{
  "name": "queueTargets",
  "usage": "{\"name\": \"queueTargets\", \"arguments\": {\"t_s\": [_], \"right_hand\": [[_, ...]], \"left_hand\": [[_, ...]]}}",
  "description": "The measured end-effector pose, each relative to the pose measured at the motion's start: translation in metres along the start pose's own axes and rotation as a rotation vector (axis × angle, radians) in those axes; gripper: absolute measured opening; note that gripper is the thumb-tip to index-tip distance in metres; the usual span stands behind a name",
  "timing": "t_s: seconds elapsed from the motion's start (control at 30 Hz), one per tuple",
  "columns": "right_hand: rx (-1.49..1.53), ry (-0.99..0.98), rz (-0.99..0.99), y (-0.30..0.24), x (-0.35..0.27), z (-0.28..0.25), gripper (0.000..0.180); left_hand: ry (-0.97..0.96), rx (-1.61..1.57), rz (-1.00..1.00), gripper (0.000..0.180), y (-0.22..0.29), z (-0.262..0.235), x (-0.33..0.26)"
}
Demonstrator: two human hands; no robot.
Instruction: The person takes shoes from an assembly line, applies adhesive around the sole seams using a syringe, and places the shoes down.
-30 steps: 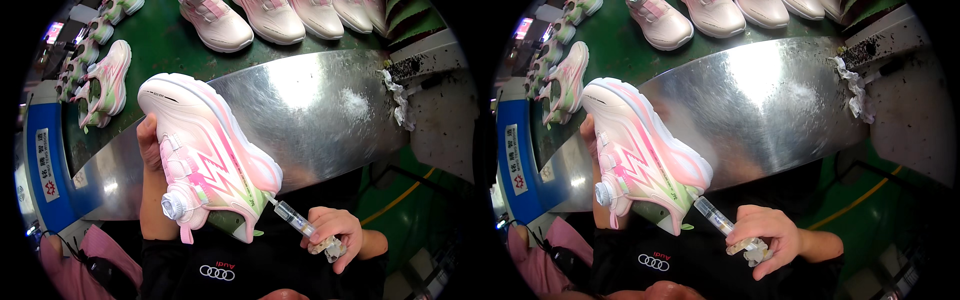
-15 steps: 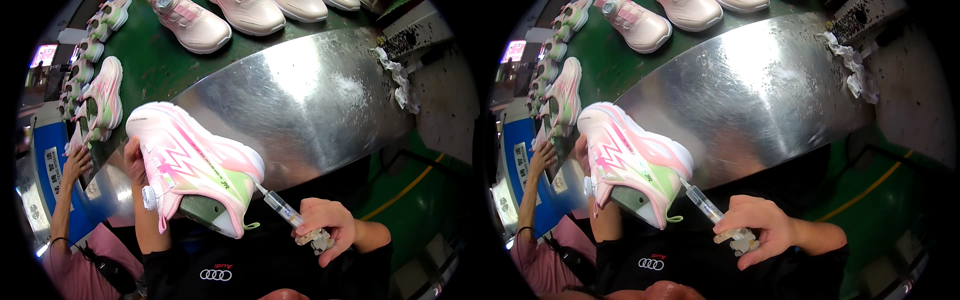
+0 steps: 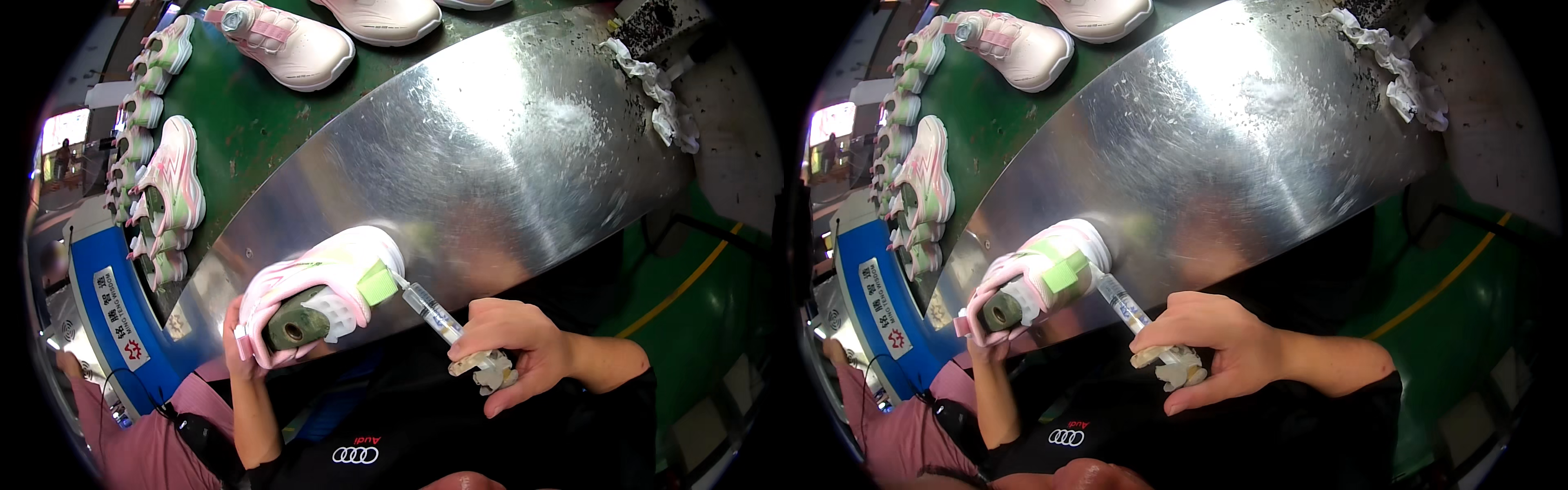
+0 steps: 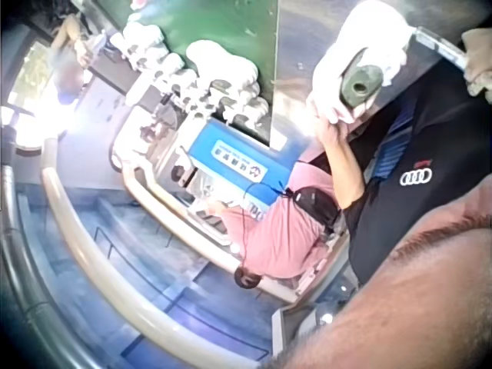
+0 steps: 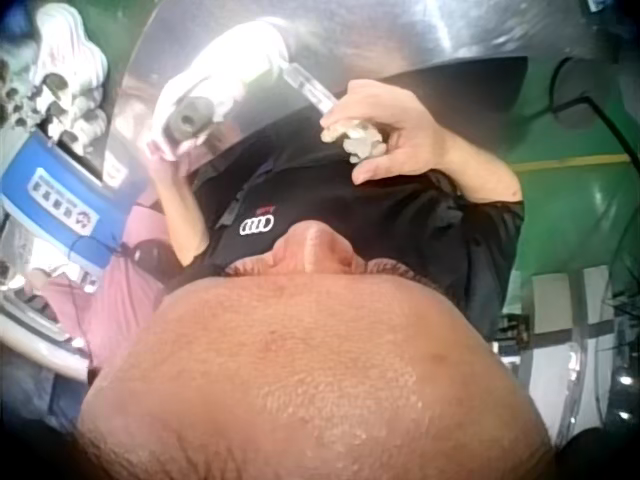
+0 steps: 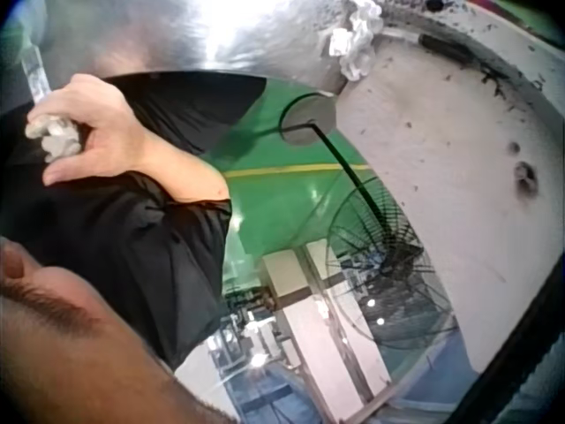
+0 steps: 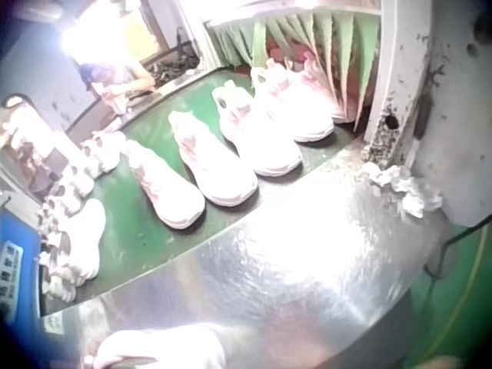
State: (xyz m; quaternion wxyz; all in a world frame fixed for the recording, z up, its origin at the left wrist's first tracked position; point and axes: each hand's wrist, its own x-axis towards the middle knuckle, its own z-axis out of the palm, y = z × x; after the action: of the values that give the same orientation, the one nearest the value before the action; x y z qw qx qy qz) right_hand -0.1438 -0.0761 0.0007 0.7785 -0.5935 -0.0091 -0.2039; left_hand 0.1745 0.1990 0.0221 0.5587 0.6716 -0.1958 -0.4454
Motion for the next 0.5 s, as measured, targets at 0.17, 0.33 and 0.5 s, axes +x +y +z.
{"name": "queueTargets", "arguments": {"t_s": [0.17,0.33,0.5], "right_hand": [[-0.019,0.003,0.001,-0.002,0.000,0.004,0.051],[-0.035,0.000,-0.004,-0.002,-0.002,0.010,0.050],[-0.063,-0.008,-0.003,-0.005,-0.005,0.013,0.051]], "left_hand": [[0.373,-0.313,-0.225,0.060,-0.001,0.021,-0.027],[0.304,-0.351,-0.195,0.065,-0.005,0.037,-0.044],[0.397,-0.507,-0.243,0.079,-0.001,0.068,-0.053]]}}
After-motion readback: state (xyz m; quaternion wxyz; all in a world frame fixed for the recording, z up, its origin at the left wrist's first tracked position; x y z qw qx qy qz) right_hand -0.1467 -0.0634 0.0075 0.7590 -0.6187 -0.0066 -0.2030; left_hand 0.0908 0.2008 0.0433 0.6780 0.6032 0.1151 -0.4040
